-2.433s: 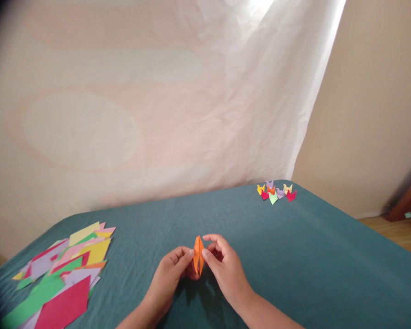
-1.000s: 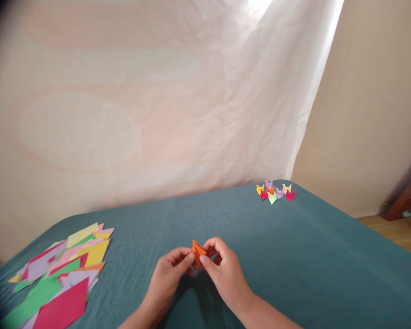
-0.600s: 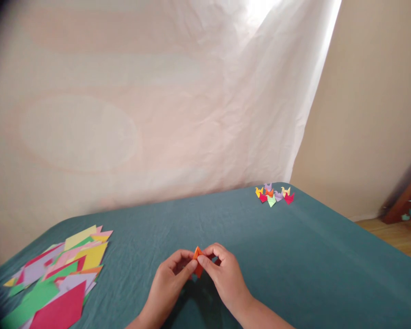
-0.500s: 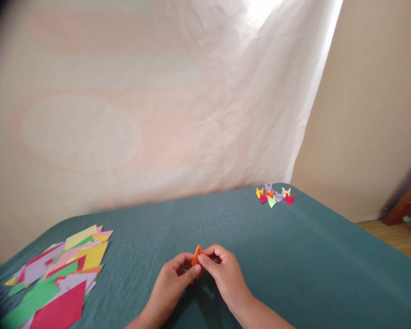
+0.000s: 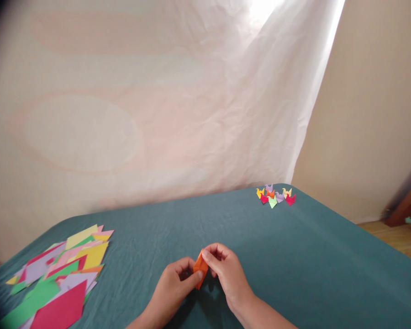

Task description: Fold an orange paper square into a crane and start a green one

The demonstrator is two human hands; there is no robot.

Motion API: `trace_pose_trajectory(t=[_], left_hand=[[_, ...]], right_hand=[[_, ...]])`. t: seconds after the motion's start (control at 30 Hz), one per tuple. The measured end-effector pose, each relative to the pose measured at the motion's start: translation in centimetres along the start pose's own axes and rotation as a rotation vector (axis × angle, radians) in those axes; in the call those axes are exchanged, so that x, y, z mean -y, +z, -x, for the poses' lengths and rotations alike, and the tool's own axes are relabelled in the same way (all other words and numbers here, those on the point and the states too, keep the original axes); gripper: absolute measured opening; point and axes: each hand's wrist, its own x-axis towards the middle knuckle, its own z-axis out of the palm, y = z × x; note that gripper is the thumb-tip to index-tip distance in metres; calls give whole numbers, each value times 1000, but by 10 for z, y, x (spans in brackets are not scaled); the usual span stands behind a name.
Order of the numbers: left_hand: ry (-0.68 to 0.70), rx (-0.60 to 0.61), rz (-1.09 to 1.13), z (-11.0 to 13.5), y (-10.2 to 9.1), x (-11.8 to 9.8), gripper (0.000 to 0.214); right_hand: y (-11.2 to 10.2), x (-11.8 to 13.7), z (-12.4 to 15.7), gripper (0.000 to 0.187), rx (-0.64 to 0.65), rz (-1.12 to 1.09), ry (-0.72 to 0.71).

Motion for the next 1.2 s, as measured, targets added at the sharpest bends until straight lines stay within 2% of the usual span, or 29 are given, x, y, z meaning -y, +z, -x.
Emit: trace_pose_trajectory(t=[0.13, 0.27, 0.33, 0.4, 0.5, 0.57, 0.67, 0.73, 0.8, 0.93, 1.2], left_hand=[[-9, 20, 90, -3, -2, 1, 24], [-81, 67, 365, -5, -3, -1, 31], [-163, 157, 582, -3, -3, -2, 30], [-261, 274, 788, -1, -3, -2, 27], [-369, 377, 942, 0, -3, -2, 24], [-380, 383, 941, 1, -3, -4, 22], [-301, 298, 877, 0, -4, -7, 24], [-224, 229, 781, -2, -4, -6, 28], [-167, 185, 633, -4, -4, -1, 32], [-146, 146, 448, -8, 1, 10, 36], [-173, 190, 409, -6, 3, 8, 35]], right_hand=[[-2, 2, -1, 23, -44, -32, -21], [-2, 5, 0, 18, -28, -121, -31], [0, 8, 3, 19, 43, -127, -29], [3, 9, 6, 28, 170, -118, 3], [6, 9, 9, 26, 337, -110, 78], [6, 8, 8, 21, 330, -53, 59], [2, 5, 3, 18, 200, 110, -72], [0, 3, -1, 18, 97, 210, -133], [-1, 0, -3, 20, 47, 262, -123], [1, -4, -2, 23, 78, 206, -55], [-1, 2, -2, 23, 16, 142, -61]])
